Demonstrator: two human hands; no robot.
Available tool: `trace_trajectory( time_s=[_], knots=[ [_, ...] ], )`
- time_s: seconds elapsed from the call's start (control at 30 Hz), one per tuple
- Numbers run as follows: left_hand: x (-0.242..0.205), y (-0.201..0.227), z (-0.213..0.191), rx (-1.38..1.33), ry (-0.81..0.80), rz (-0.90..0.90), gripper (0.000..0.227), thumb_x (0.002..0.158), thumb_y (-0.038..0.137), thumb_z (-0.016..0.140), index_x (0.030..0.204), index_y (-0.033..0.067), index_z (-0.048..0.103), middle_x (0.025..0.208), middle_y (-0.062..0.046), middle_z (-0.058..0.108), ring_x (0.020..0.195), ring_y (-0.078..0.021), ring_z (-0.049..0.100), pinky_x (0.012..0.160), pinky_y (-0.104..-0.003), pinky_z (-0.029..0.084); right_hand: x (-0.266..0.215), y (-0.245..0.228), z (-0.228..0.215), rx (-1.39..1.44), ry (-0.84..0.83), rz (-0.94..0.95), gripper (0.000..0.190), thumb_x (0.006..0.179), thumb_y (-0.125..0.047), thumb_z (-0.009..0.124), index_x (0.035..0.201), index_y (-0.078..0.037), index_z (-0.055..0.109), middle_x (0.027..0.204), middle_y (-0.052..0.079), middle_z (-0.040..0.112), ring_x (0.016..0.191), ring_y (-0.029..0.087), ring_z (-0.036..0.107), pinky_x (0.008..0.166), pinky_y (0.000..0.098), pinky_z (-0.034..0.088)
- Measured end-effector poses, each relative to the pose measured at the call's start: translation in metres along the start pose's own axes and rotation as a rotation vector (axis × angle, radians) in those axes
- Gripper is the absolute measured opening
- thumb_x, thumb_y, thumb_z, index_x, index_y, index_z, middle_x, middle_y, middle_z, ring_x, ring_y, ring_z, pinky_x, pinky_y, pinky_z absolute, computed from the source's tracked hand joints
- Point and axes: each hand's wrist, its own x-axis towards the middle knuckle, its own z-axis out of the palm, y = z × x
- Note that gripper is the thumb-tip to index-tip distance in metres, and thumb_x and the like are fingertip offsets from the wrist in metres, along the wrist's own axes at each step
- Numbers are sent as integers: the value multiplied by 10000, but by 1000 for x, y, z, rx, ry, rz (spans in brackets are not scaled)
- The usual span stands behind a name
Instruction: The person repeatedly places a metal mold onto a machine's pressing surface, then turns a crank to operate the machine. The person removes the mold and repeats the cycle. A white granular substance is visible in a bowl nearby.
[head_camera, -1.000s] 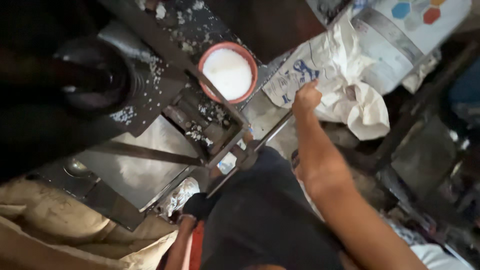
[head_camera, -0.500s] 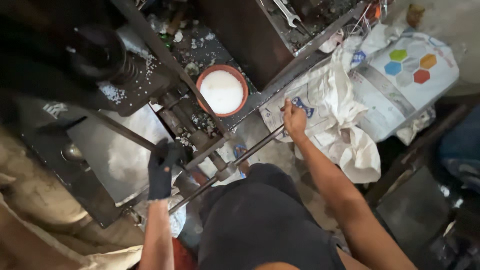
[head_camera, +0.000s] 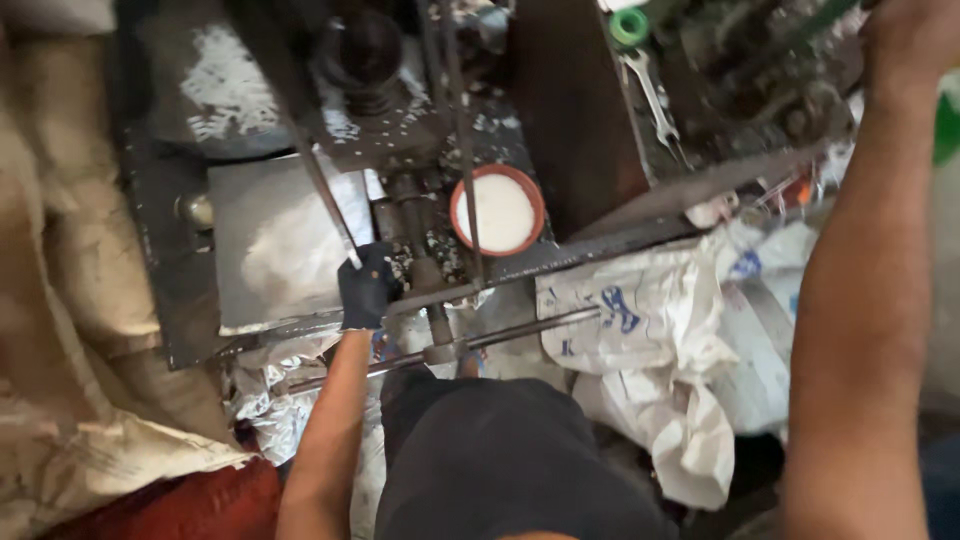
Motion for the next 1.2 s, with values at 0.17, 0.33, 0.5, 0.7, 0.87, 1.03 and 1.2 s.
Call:
trace_trajectory(
  time_s=[0.17,0.33,0.5,0.7,0.87,1.03,1.2],
  knots=[
    [6,-8,-4,-7,11,22,146,964,162,697,993,24,734,622,41,549,511,-69,487,447,-264,356,10,4,49,-219,-155,-143,269,1175,-163,496,1302,40,619,1249,248,695,1102,389,635,998,465,514],
    [8,-13,-4,159,58,37,191,982,207,692,980,22,739,624,36,570,524,-64,503,466,-259,377,14,31,62,-239,-204,-148,258,1177,-161,496,1291,32,625,1233,229,695,1078,371,629,974,453,514],
    [5,-7,-2,64,43,-36,187,973,220,676,978,48,748,604,54,526,496,-56,452,444,-261,328,9,54,71,-213,-238,-121,248,1179,-158,495,1279,24,631,1216,210,695,1053,352,624,950,442,513],
    [-1,-6,-2,205,30,45,216,992,208,655,1012,28,772,611,60,524,519,-41,453,462,-245,317,2,68,58,-216,-263,-102,238,1180,-155,495,1265,15,638,1197,188,694,1024,330,617,921,427,513],
    [7,-13,-8,100,16,52,190,977,181,662,1032,27,757,676,63,588,576,-37,499,517,-241,389,-2,69,61,-204,-280,-103,230,1182,-152,494,1254,7,643,1180,169,694,1000,312,611,897,415,512],
    [8,-20,-12,244,31,96,222,1016,209,653,1034,19,769,690,67,585,606,-23,506,547,-233,417,-10,76,50,-208,-297,-90,223,1183,-150,494,1242,-1,649,1164,150,694,975,294,605,873,403,511],
    [8,-17,-7,8,33,-37,199,1006,184,668,1012,6,757,652,52,579,545,-47,476,486,-239,347,-16,82,42,-211,-314,-84,217,1185,-147,494,1231,-8,655,1148,131,694,951,276,600,849,392,511]
  ],
)
